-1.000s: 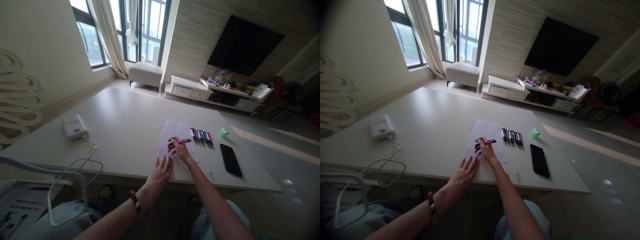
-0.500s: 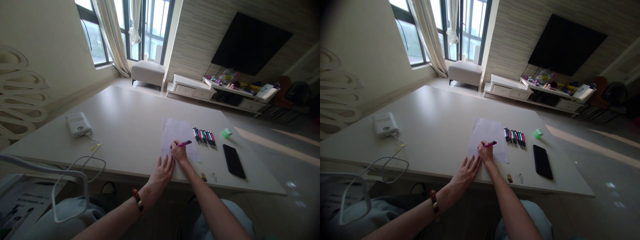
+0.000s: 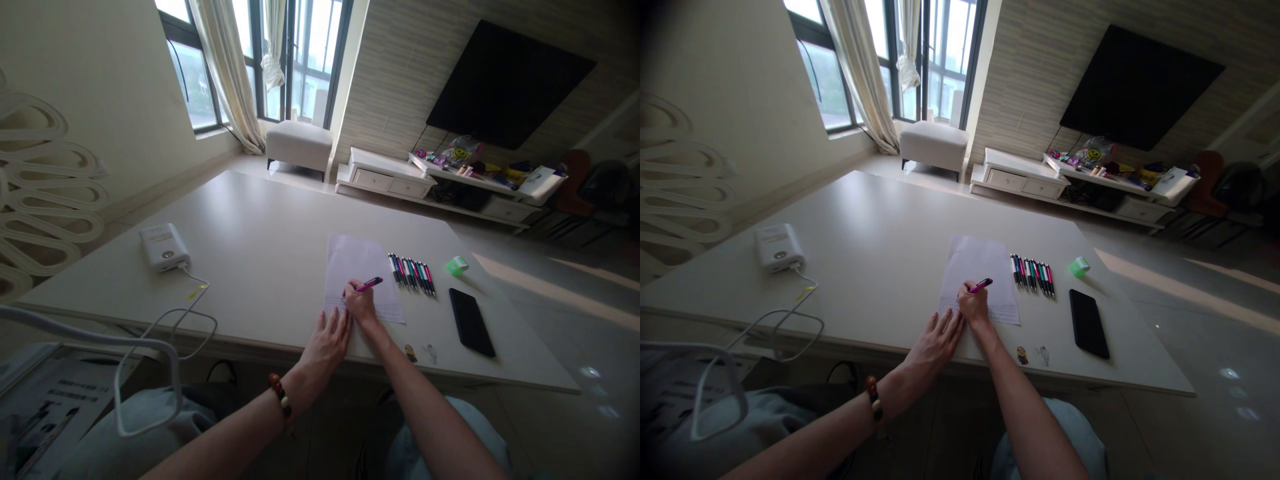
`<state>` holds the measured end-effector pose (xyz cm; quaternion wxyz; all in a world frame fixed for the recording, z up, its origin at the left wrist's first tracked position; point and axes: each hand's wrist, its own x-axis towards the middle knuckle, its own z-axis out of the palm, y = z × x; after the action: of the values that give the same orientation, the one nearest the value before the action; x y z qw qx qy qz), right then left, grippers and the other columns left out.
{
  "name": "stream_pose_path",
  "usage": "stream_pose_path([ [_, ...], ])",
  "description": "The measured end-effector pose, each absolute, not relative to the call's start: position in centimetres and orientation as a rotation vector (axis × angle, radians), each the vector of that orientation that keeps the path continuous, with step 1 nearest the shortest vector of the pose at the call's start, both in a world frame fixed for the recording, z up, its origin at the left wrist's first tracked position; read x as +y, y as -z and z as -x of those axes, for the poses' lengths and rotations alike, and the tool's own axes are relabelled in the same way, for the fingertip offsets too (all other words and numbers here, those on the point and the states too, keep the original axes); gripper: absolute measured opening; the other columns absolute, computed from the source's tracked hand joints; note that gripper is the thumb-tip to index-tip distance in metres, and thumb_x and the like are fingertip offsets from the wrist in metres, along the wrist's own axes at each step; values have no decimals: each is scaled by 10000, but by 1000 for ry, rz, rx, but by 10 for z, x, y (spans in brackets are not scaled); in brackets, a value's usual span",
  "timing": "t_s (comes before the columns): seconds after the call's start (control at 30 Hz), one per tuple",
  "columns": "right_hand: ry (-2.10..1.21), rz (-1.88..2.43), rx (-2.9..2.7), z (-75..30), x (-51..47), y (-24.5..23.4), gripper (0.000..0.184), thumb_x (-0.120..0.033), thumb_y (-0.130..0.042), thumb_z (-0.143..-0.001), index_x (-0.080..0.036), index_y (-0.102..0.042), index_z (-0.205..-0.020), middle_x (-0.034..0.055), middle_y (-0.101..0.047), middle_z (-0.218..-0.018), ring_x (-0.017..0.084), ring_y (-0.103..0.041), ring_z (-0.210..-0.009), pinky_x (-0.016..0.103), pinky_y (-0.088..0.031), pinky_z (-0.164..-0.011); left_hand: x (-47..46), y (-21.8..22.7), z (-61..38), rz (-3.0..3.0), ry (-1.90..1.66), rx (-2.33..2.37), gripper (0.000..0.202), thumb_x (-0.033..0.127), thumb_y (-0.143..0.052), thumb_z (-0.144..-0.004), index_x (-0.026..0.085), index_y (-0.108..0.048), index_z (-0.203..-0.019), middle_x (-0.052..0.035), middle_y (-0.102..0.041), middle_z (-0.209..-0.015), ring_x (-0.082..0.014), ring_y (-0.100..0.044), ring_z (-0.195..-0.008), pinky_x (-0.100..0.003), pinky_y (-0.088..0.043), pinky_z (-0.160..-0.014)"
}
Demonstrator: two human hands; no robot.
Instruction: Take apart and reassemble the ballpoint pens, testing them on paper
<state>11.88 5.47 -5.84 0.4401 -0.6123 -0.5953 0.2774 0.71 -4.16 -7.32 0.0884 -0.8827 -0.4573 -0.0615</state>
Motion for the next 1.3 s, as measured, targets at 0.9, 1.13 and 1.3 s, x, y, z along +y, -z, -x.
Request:
stream_pose_path([
  [0.9, -883, 1204, -1357, -188, 37, -32, 626, -204, -506, -754, -172, -327, -1353, -108, -414, -480, 68, -381, -355, 161, -310, -342, 24, 32, 29, 2769, 64, -1893, 802, 688, -267, -831, 174, -236, -1446, -130, -130, -1529, -377, -60, -1390, -607, -102, -1069],
  [1.13, -887, 1138, -1271, -196, 47, -33, 625, -227, -517, -746, -181, -328, -1340, -115, -417, -482, 65, -384, -364, 155, -314, -360, 9, 7, 18, 2761, 204, -1784, 666, 567, -288, -898, 200, -221, -1450, -92, -196, -1521, -307, -133, -1396, -505, -200, -1093],
  [1.3, -766, 1227, -1295, -202, 61, -27, 631, -262, -515, -759, -195, -326, -1357, -92, -454, -540, 76, -428, -398, 172, -355, -391, -5, -10, 23, 2870, 45, -1725, 620, 519, -352, -900, 209, -276, -1432, -102, -282, -1490, -303, -188, -1384, -513, -227, -1084],
])
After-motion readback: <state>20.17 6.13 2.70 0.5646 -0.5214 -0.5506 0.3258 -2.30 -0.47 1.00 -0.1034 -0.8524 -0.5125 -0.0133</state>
